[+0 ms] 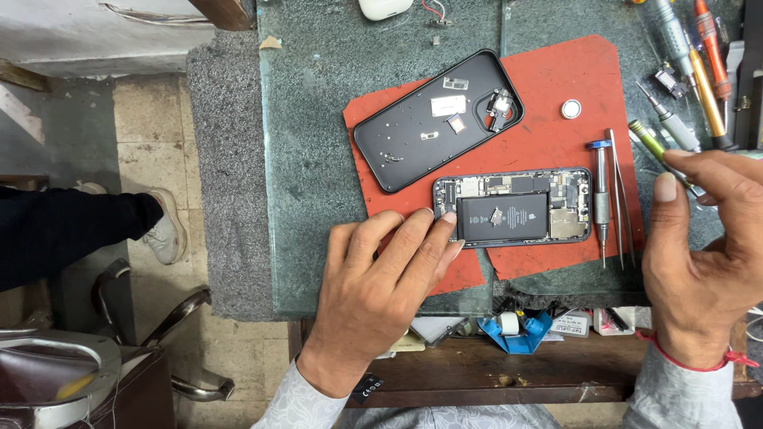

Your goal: The person uses tweezers and screwdrivers to remove and install small components inside a disassembled smartphone. They unscrew a metal bracket, lift it with tweezers, and then reposition and secure it back in place.

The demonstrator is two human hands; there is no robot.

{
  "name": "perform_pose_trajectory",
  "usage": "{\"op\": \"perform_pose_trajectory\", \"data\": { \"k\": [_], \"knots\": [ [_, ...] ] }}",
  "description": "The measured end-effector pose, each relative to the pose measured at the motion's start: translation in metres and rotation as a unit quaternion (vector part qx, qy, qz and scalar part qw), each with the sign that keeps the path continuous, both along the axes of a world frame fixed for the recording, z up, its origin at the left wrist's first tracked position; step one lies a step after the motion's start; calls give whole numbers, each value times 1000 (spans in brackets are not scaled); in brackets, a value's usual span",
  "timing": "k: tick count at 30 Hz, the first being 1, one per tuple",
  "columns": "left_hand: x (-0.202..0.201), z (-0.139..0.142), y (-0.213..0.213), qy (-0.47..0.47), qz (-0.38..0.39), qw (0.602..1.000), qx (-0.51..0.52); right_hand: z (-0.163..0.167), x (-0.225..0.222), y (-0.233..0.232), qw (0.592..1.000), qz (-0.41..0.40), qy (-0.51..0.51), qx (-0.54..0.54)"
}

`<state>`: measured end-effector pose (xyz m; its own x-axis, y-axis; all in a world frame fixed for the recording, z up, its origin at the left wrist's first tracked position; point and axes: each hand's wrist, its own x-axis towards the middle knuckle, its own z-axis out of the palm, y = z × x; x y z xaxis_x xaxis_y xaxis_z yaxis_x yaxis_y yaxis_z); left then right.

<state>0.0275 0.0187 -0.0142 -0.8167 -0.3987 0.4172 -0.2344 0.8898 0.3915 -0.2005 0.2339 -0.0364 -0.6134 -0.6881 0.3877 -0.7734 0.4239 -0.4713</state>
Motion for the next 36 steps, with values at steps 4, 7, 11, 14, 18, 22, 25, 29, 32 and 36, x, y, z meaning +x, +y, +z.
{"op": "perform_pose_trajectory", "data": {
  "k": [4,7,11,14,18,22,25,29,32,36],
  "knots": [
    [0,0,0,-1,-3,1000,-1,-1,1,0,1000,-9,-2,-11],
    [0,-1,1,-9,-7,999,-38,2,2,-2,1000,-9,0,-11],
    [0,-2,1,-13,-15,999,-37,7,4,-6,1000,3,8,-9],
    [0,-1,0,-12,-18,999,-36,14,2,-12,999,26,29,-6],
    [-1,4,-2,10,-16,1000,13,27,11,-23,997,47,65,-10],
    [-5,14,-7,38,15,992,116,45,35,-40,989,84,120,-7],
    [-9,24,-16,31,5,988,153,47,62,-59,987,128,100,-19],
    [-17,32,-42,11,-104,993,46,44,79,-74,977,197,82,-4],
    [-24,35,-59,-10,-168,985,34,41,82,-77,975,206,83,1],
    [-31,37,-70,-19,-202,977,65,37,80,-77,974,209,89,10]
  ]
}}
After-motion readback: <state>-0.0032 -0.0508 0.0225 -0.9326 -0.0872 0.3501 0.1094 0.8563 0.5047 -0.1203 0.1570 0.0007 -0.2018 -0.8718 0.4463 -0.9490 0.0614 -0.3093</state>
